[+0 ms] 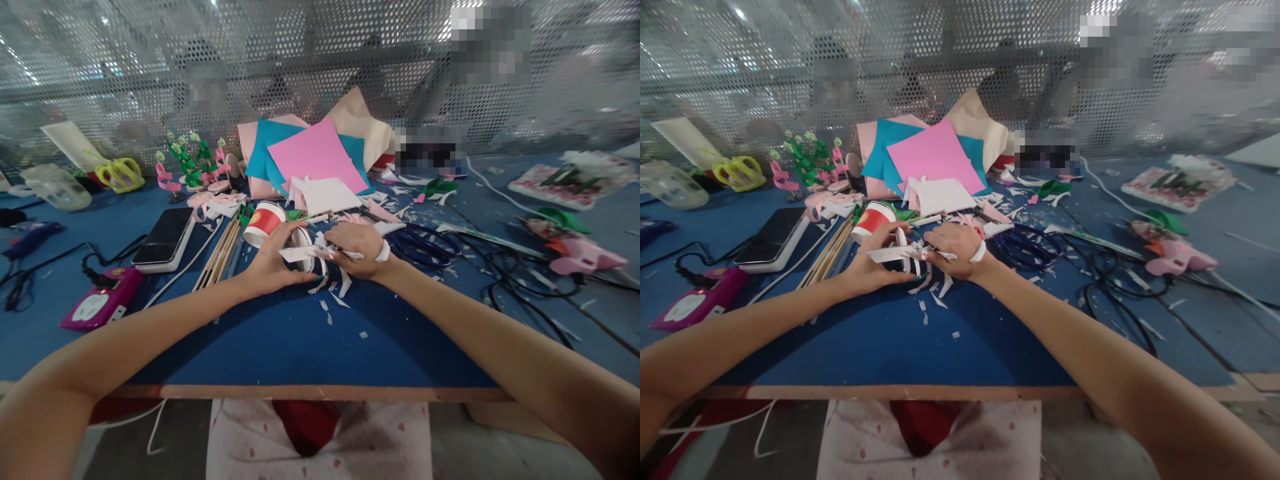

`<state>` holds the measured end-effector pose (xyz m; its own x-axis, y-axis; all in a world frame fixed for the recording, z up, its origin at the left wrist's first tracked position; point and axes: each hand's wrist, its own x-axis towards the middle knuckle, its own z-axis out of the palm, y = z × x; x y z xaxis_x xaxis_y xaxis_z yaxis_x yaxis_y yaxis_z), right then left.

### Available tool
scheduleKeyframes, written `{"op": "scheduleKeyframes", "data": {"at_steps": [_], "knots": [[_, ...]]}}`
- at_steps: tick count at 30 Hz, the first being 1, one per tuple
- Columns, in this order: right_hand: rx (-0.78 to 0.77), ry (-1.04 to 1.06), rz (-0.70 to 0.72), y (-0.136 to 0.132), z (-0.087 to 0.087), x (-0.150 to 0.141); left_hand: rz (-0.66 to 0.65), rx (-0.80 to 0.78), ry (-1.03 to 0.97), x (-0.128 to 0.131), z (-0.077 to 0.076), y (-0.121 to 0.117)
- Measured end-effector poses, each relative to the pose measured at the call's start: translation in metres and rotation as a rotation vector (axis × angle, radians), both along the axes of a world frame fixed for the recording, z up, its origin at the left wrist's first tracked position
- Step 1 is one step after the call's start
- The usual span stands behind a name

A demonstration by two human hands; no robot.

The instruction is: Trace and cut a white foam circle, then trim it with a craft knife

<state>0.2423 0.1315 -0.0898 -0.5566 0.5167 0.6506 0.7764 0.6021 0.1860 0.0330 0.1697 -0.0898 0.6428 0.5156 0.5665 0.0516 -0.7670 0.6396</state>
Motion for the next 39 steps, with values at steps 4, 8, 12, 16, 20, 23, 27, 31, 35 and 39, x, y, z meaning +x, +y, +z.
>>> {"op": "scheduleKeyframes", "data": {"at_steps": [4, 8, 12, 16, 20, 23, 27, 31, 35, 39], "knots": [[0.0, -0.041, -0.03, -0.002, 0.002, -0.002, 0.014, 0.032, 0.027, 0.0, 0.001, 0.0], [0.01, -0.048, -0.038, -0.004, 0.003, -0.004, 0.016, 0.037, 0.031, 0.0, 0.003, -0.002], [0.025, -0.031, -0.009, -0.002, 0.004, -0.001, -0.001, -0.041, -0.016, 0.0, 0.005, -0.005], [0.019, 0.021, -0.06, 0.001, 0.003, 0.004, -0.028, -0.083, -0.002, 0.0, 0.004, -0.008], [-0.044, 0.087, -0.126, 0.001, 0.001, 0.002, 0.016, -0.051, 0.05, -0.001, 0.003, -0.008], [-0.093, 0.211, -0.198, 0.002, 0.003, 0.001, 0.175, 0.004, 0.127, -0.001, 0.006, -0.008], [-0.17, 0.4, -0.28, 0.0, 0.011, 0.0, 0.342, 0.103, 0.232, 0.0, 0.008, -0.009], [-0.266, 0.477, -0.299, -0.006, 0.021, -0.007, 0.41, 0.151, 0.205, 0.001, 0.003, -0.011], [-0.227, 0.401, -0.319, -0.01, 0.019, -0.021, 0.366, 0.257, 0.159, 0.001, -0.003, -0.013], [-0.14, 0.32, -0.298, -0.01, 0.009, -0.028, 0.358, 0.243, 0.222, 0.002, -0.002, -0.015]]}}
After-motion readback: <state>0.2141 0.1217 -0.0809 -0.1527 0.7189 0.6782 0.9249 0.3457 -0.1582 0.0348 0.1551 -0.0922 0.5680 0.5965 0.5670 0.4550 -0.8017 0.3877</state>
